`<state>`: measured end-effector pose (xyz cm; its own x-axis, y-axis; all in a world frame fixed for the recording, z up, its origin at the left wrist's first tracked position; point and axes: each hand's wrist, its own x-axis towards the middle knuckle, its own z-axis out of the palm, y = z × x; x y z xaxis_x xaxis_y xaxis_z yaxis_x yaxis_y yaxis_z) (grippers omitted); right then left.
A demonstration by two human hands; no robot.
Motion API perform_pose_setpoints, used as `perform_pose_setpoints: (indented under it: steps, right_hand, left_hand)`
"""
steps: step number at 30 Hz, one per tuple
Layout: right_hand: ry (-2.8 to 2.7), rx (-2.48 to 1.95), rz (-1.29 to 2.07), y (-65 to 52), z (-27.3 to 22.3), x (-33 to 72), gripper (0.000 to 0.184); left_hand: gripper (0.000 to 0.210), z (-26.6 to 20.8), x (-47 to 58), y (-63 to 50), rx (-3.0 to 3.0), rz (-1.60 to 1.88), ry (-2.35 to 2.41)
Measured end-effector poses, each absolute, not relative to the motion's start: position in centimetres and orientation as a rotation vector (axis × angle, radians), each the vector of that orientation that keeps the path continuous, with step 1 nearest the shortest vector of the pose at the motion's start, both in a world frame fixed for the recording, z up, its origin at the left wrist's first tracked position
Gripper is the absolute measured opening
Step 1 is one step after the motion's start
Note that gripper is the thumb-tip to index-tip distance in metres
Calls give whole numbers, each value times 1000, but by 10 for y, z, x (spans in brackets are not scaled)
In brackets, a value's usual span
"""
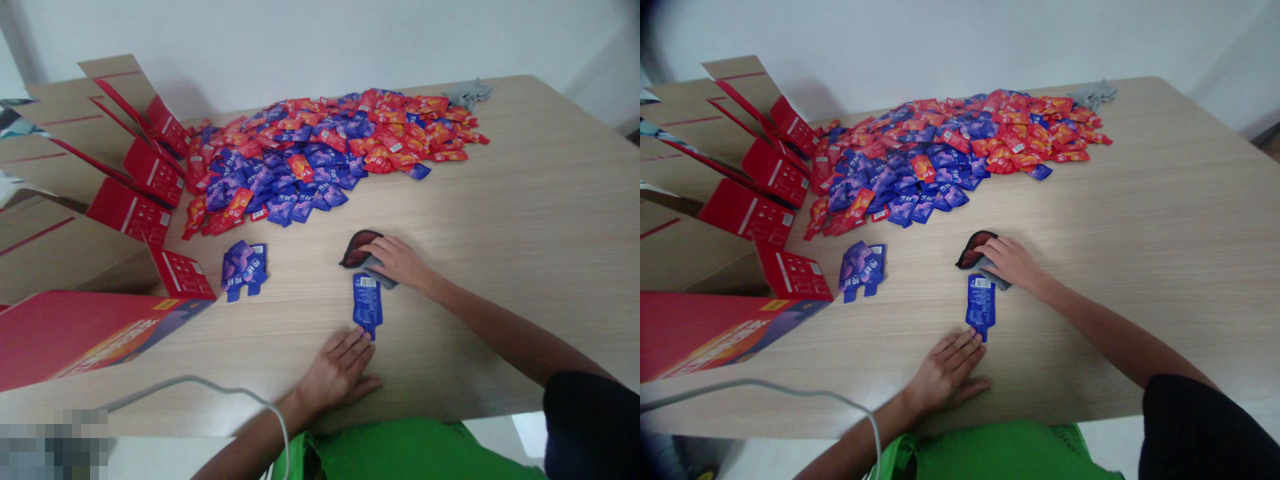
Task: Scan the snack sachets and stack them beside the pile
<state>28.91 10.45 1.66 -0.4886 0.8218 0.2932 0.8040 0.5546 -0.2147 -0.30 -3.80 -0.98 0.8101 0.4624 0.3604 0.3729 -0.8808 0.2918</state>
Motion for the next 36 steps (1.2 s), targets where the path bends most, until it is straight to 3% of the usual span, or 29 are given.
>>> perform_pose_setpoints:
  steps: [5,11,15,20,25,30,36]
  right_hand:
    - [-2166,-1302,95,76,44,285,44]
    - [-2608,-892,373,20,11,257,38]
    - [-2548,-1088,267,63,-4,271,43]
    - [-2394,-1338,28,119,26,293,40]
    - [-2217,-1207,105,70,47,279,46]
    - [-2597,-869,396,10,12,254,40]
    - [-2460,-1101,242,73,-9,272,42]
  left_hand:
    - [49,-7,-1,-39,2773,665,661]
    - [46,-11,-1,-41,2730,692,705]
    - [44,-10,1,-41,2749,708,684]
    - [42,-8,2,-40,2752,727,692]
    - [37,-7,4,-40,2733,775,699]
    - [31,-8,2,-40,2680,748,748]
    - [34,-6,3,-38,2701,751,698]
